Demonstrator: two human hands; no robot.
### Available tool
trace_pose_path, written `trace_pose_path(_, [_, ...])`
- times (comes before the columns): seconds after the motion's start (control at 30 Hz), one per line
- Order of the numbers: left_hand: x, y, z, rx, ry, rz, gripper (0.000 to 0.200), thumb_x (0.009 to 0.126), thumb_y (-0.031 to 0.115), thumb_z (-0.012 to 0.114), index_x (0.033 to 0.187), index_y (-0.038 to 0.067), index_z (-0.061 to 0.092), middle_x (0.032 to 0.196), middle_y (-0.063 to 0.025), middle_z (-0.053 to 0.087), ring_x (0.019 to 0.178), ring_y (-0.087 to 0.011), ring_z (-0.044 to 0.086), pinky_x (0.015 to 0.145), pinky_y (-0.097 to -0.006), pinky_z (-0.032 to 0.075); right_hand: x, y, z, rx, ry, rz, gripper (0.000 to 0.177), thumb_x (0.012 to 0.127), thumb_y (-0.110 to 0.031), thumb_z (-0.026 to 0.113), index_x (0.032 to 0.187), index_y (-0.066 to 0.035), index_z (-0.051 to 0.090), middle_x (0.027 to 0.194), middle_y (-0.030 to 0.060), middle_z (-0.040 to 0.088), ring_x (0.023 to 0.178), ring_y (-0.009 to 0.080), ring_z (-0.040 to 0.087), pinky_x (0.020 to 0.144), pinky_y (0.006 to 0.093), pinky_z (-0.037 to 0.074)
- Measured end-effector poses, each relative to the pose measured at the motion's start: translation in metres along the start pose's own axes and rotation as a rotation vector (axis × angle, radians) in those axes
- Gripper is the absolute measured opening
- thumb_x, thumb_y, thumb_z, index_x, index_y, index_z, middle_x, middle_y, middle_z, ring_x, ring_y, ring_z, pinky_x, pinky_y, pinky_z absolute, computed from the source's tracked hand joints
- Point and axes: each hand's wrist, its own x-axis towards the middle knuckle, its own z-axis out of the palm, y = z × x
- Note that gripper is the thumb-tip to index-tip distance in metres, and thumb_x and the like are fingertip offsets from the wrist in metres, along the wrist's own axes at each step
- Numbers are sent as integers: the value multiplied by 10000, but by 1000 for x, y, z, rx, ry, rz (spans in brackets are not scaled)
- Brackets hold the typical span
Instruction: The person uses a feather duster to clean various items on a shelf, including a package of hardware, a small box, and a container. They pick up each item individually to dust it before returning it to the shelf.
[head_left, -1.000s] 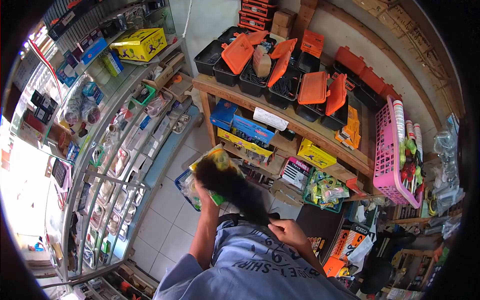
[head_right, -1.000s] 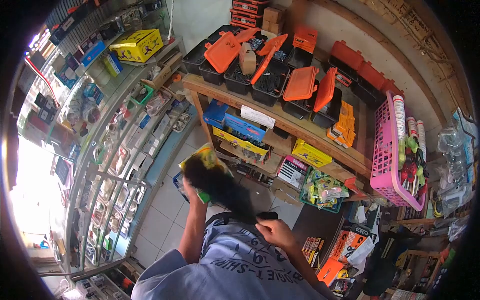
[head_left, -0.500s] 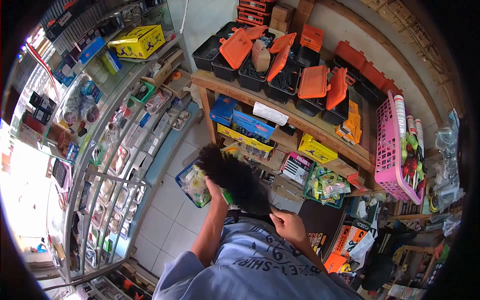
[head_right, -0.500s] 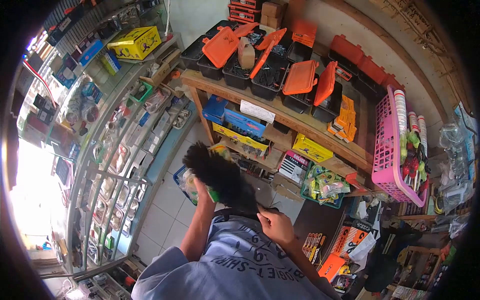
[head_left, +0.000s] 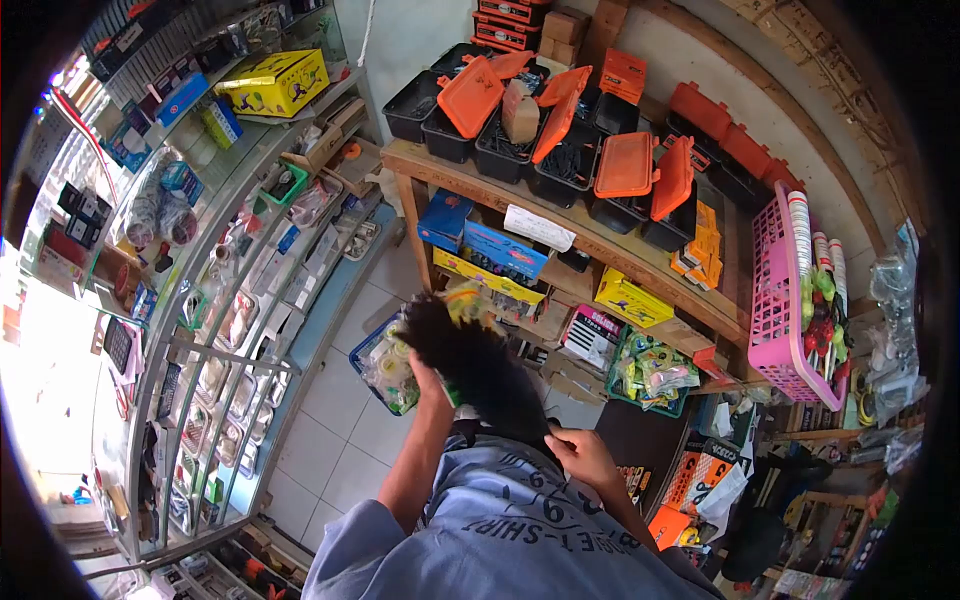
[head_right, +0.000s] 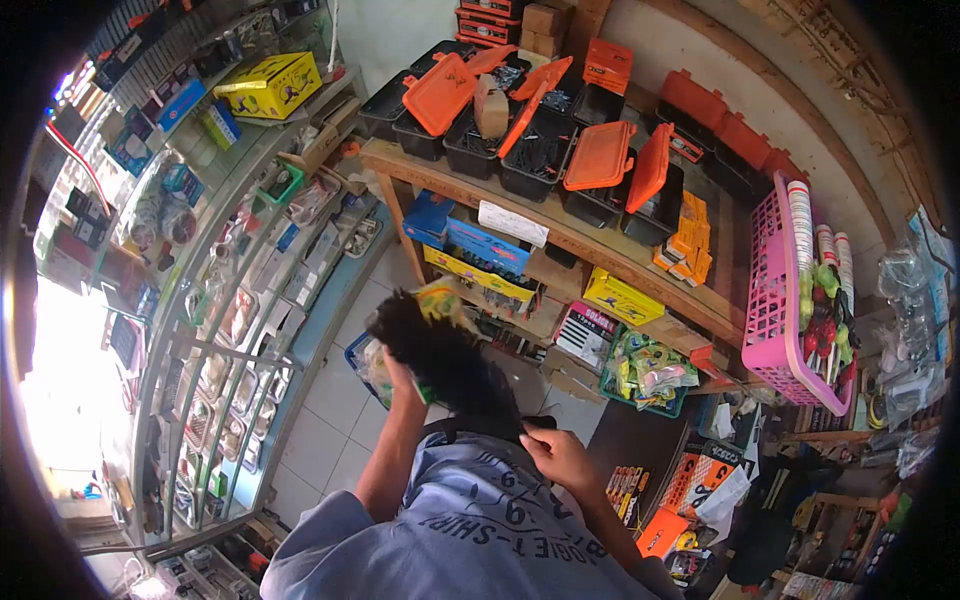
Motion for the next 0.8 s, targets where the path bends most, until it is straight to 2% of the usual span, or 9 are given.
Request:
trace_pose_path(0.03, [-7,-10,0,2,-8,-6,478,939,442,435,1173,50,578,1139,-101,613,1021,-279,592,953,-422,473,4,-2,3,1,10,0,255,914,-239,600,992,-3,656,635,163,573,537,151,503,532,314,411])
trace_pose_path(0.1, [-18,-24,-1,-47,259,-151,434,925,416,479,1137,55,597,1071,-82,633,992,-249,598,925,-407,488,12,0,9,95,-48,38,259,921,-231,589,983,13,649,606,140,534,529,147,459,524,314,393])
trace_pose_path(0.13, [-11,-24,3,-111,137,-147,434,917,424,496,1127,59,602,1038,-75,640,992,-241,598,916,-407,490,14,3,10,115,-68,49,261,925,-227,588,956,27,642,590,111,530,543,120,450,523,306,389])
trace_pose_path(0.33, [-9,22,51,17,-35,3,512,930,477,456,1184,47,571,1122,-105,615,1041,-284,584,938,-430,475,0,50,14,203,-100,63,280,930,-235,586,889,38,626,567,24,508,563,67,405,512,281,363])
trace_pose_path(0.43, [-5,25,54,68,43,61,549,930,500,439,1218,47,553,1159,-118,599,1058,-299,578,950,-435,468,-6,60,10,198,-157,96,304,930,-241,585,829,44,609,574,17,508,551,70,420,510,280,361])
trace_pose_path(0.47, [-16,20,62,33,64,-32,563,925,516,432,1232,59,551,1180,-120,598,1078,-298,573,964,-439,459,-5,56,10,200,-157,96,304,930,-241,585,829,44,609,574,17,508,551,70,420,510,280,361])
trace_pose_path(0.7, [-9,-50,-21,-16,81,-217,600,947,535,346,1290,70,507,1220,-88,580,1094,-258,577,959,-398,472,22,3,11,316,-96,53,374,960,-244,532,680,2,498,575,5,458,574,72,401,539,265,341])
trace_pose_path(0.77, [-7,-31,-14,368,228,-45,553,927,509,419,1218,59,557,1135,-94,619,1022,-270,604,936,-403,488,23,0,11,389,-156,122,386,955,-247,542,667,1,475,572,8,452,580,74,401,547,267,341])
trace_pose_path(0.8, [-3,-20,-9,371,226,-46,553,927,509,419,1218,59,557,1135,-94,619,1022,-270,604,936,-403,488,22,5,12,392,-154,121,386,955,-247,542,667,1,475,572,8,452,580,74,401,547,267,341])
